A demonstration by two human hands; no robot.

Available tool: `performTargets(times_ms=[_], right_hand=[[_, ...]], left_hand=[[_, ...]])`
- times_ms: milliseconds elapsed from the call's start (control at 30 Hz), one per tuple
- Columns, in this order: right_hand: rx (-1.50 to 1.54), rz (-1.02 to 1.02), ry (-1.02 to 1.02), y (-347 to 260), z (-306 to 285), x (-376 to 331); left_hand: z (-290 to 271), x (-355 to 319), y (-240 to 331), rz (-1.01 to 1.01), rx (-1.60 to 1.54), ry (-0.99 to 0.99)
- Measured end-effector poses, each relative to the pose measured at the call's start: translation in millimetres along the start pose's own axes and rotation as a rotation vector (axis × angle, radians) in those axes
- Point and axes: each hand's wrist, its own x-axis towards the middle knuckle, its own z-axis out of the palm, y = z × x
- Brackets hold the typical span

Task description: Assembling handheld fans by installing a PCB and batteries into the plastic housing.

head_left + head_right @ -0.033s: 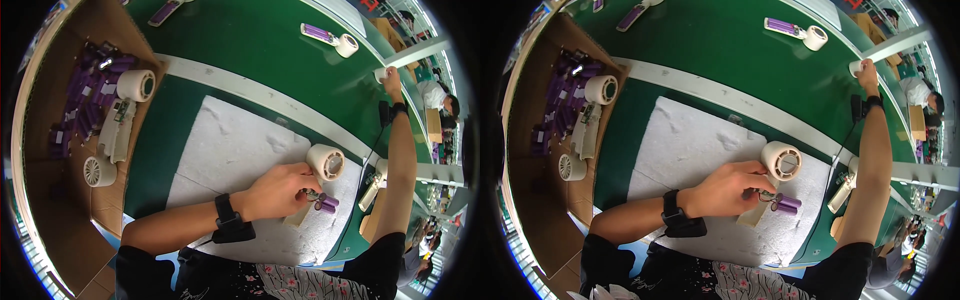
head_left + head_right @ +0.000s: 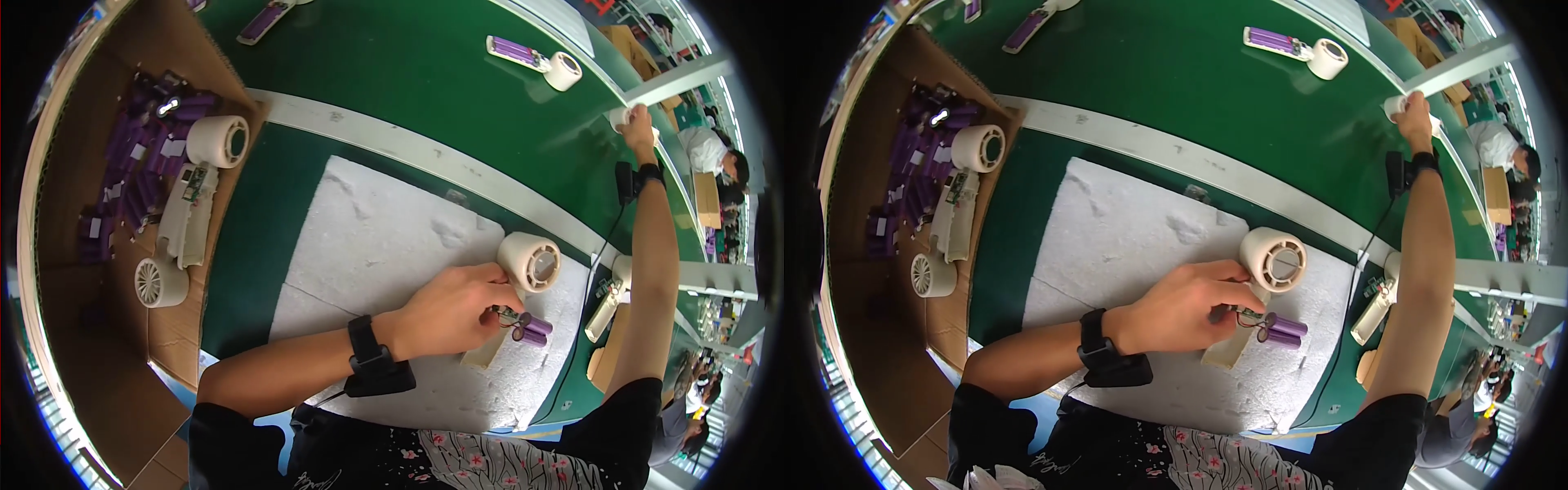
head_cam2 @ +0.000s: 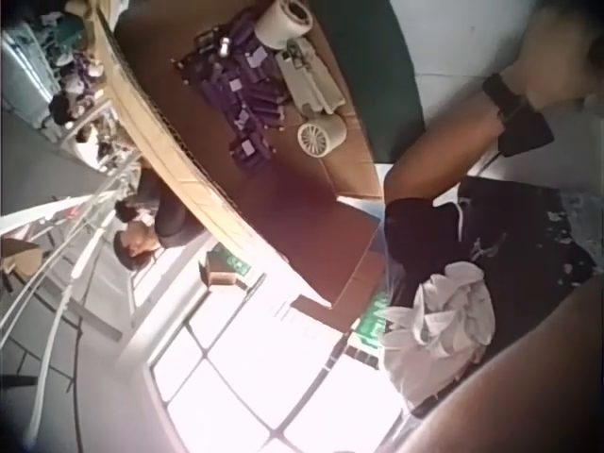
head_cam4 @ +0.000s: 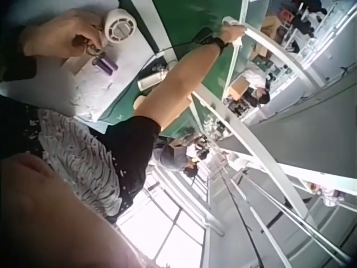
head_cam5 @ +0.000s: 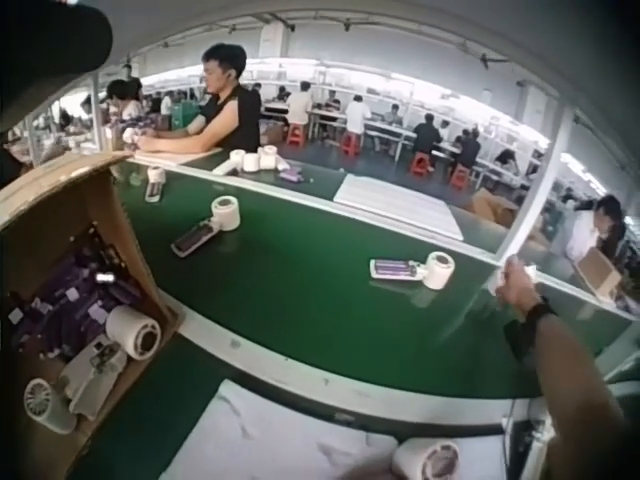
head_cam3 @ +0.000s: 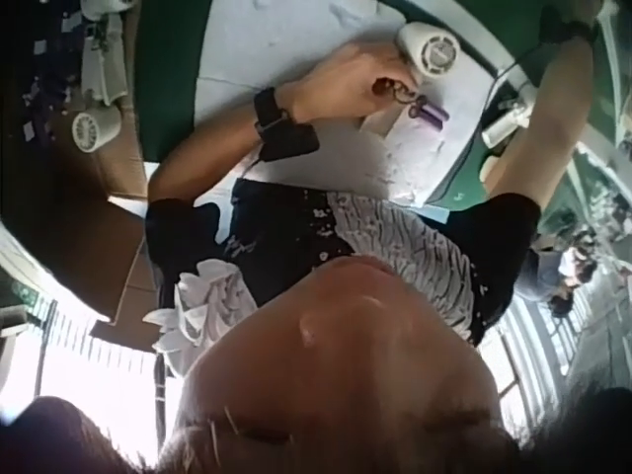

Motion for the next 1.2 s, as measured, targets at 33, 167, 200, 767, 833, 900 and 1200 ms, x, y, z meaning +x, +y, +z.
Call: performTargets(times_ms=[33, 167, 200, 767, 833, 900, 1200], right_hand=[[-0.036, 0.018, -0.047, -25.3, -9.3, -11.9], [-0.127, -0.134, -0.057, -68.9, -84.8, -45.0], [-0.082, -0.223, -0.018, -71.9, -103.5, -50.6], [0.043, 0.229, -0.724, -141.9, -215.8, -280.0], [-0.148, 0.044, -0.545, -128.3, -200.6, -297.0], [-0.24, -0.044, -0.457, -123.5, -198.6, -314.9], [0.615, -0.356, -0.44, -208.6, -206.3, -384.6]], left_hand=[[-1.7, -0.6, -0.5, -0.004, -0.005, -0.011], [0.2, 4.3, 5.7, -0.01, -0.012, -0.061], [2.0, 5.6, 5.6, 0.017, -0.017, -0.052], [0.2, 3.8, 0.4, 0.071, -0.043, -0.031], [-1.0, 4.2, 0.2, 0.072, -0.044, -0.03], [-2.8, 6.2, 1.6, 0.021, -0.068, -0.059], [-6.5, 3.8, 2.8, -0.004, -0.065, -0.011]])
